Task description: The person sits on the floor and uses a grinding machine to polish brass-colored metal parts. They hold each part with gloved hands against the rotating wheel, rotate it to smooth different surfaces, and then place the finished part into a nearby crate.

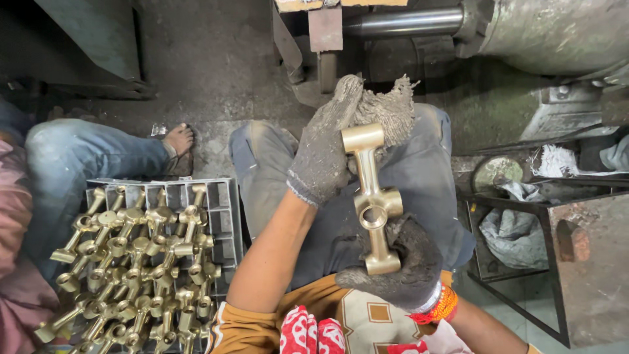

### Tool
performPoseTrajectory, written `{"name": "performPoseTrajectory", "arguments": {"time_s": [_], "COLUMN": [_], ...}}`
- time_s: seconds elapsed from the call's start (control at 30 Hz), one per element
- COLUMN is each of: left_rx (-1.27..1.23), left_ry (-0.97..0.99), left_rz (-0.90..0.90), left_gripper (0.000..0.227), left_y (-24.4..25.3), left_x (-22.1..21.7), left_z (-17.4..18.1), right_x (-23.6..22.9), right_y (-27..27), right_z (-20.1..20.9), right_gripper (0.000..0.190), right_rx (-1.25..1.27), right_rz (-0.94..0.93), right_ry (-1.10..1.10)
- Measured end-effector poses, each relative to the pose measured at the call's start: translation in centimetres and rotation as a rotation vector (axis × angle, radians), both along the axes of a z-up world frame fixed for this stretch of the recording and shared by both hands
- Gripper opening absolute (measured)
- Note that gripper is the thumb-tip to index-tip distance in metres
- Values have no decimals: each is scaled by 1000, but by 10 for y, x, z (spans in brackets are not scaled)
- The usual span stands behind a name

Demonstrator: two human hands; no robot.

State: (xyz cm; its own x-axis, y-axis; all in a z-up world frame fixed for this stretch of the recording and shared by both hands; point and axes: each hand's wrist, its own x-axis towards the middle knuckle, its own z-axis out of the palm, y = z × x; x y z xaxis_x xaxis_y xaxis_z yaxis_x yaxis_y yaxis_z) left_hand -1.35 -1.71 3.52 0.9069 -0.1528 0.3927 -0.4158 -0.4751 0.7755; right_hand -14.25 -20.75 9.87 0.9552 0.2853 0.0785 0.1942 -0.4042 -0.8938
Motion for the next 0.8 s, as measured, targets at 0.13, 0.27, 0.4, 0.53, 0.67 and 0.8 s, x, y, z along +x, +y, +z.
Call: {"name": "performPoseTrajectory", "arguments": {"time_s": [0.13,0.27,0.4,0.53,0.67,0.8], "left_rx": [-11,-27,-18,10,305,554], "left_ry": [35,23,31,119,-44,-157], "left_rz": [13,3,6,66,138,123], "left_gripper": [78,76,69,56,57,56], "left_y": [-3,-2,-3,-7,15,40], "left_x": [1,0,-2,1,-10,-29], "left_z": [-1,-3,-11,-28,-43,-56], "right_x": [-1,0,2,6,27,66], "right_y": [-1,-2,-2,2,6,-8], "right_z": [2,1,1,2,0,2], "right_gripper": [55,56,58,57,30,16], "right_rx": [-20,27,86,315,-595,-207], "right_rz": [11,23,24,21,-201,-166], "right_ry": [-32,-39,121,189,-674,-251]}}
